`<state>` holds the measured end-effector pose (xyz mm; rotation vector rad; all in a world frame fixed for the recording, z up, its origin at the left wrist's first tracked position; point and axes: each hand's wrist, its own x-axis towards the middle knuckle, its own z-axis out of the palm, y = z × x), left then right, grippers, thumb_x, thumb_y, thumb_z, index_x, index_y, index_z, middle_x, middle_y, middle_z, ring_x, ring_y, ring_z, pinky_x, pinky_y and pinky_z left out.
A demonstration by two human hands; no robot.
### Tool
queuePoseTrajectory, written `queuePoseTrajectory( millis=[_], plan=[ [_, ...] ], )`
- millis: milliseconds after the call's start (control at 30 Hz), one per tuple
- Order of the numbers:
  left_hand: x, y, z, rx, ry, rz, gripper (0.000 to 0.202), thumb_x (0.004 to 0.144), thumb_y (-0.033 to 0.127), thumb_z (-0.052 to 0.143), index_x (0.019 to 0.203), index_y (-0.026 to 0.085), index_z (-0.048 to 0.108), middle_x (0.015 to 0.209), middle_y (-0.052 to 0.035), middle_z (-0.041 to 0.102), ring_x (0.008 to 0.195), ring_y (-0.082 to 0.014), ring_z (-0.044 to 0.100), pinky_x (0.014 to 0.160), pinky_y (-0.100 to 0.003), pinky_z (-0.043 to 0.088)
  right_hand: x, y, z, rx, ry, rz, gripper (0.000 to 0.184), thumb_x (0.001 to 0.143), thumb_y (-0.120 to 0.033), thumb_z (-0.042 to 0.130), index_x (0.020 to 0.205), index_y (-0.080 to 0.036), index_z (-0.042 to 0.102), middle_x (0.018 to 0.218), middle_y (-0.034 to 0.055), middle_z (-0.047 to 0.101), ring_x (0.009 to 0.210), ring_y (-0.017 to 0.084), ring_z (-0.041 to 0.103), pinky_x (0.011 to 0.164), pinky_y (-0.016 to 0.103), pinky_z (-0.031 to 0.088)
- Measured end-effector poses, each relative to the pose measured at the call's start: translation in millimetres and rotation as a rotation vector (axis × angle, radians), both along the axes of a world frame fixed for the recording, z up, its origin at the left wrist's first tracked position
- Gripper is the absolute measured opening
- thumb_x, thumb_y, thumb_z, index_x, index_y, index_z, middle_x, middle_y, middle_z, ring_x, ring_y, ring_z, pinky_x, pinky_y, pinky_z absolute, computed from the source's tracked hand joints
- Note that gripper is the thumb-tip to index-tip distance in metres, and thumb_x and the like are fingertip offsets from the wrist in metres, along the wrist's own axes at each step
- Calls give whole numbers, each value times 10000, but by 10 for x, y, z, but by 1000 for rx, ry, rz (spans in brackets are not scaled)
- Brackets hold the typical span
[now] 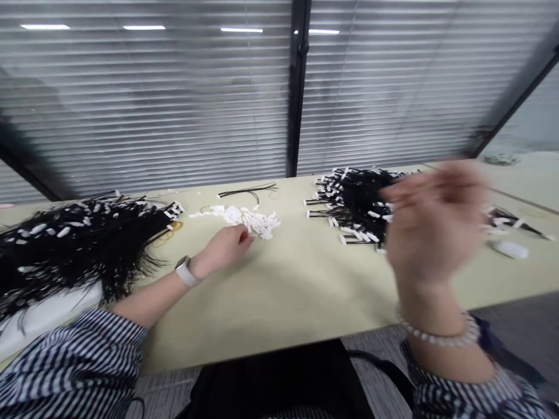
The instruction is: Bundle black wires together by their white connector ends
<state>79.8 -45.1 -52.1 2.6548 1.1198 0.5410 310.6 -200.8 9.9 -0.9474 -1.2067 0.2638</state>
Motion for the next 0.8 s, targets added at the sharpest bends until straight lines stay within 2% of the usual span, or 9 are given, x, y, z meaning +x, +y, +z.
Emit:
queuePoseTrajectory(
  millis=[100,167,233,400,500,600,667,733,800],
  plan=[
    [96,-347,163,-20,-78,-120,181,835,341,451,731,201,497,675,-9,598,584,-136,536,548,-243,382,-279,226,-335,-262,-77,165,279,784,-299,564,1045,-207,525,816,21,595,647,105,582,631,267,511],
    [133,-554,219,-36,-122,-163,163,844,330,444,750,205,490,680,8,595,577,-116,531,549,-228,389,-469,293,-529,-384,-111,248,276,797,-319,542,1029,-169,545,705,13,597,569,108,579,556,259,508],
    [115,-702,219,-74,-185,-182,155,850,309,439,750,204,494,662,12,588,550,-111,520,521,-229,384,-624,258,-641,-442,-109,276,225,838,-346,475,906,-156,574,657,9,590,563,101,579,558,248,505],
    [-102,-877,87,28,-208,-250,31,814,212,496,793,188,496,735,-31,610,627,-139,554,545,-247,422,-819,-14,-677,-475,-156,294,144,768,-303,593,864,-196,600,746,20,637,673,118,607,601,233,503],
    [-186,-906,52,91,-195,-299,39,830,199,475,829,184,510,777,-46,620,683,-148,568,585,-251,450,-801,-21,-655,-520,-276,301,92,766,-296,592,788,-208,604,695,4,633,609,108,589,552,218,478],
    [-194,-810,82,123,-56,-282,145,862,256,439,937,173,531,869,-59,627,791,-164,582,686,-272,468,-687,151,-605,-596,-391,311,135,793,-320,548,764,-194,590,675,4,628,607,107,585,550,211,464],
    [-196,-625,109,130,113,-191,223,867,309,435,1026,182,527,950,-54,622,886,-176,573,781,-292,454,-575,327,-579,-615,-431,297,150,799,-320,531,765,-181,577,685,9,626,632,109,588,575,212,462],
    [-236,-327,125,109,247,-39,238,861,325,451,1051,210,535,1002,-42,614,942,-180,563,844,-303,431,-464,513,-592,-619,-456,282,158,792,-323,533,770,-171,570,696,13,624,640,111,589,587,214,457],
    [-340,63,139,97,281,117,275,853,306,470,1085,171,529,1071,-96,585,999,-219,543,863,-348,422,-381,672,-657,-622,-482,253,168,789,-325,529,814,-166,579,687,12,616,625,113,578,579,220,446]
  ],
)
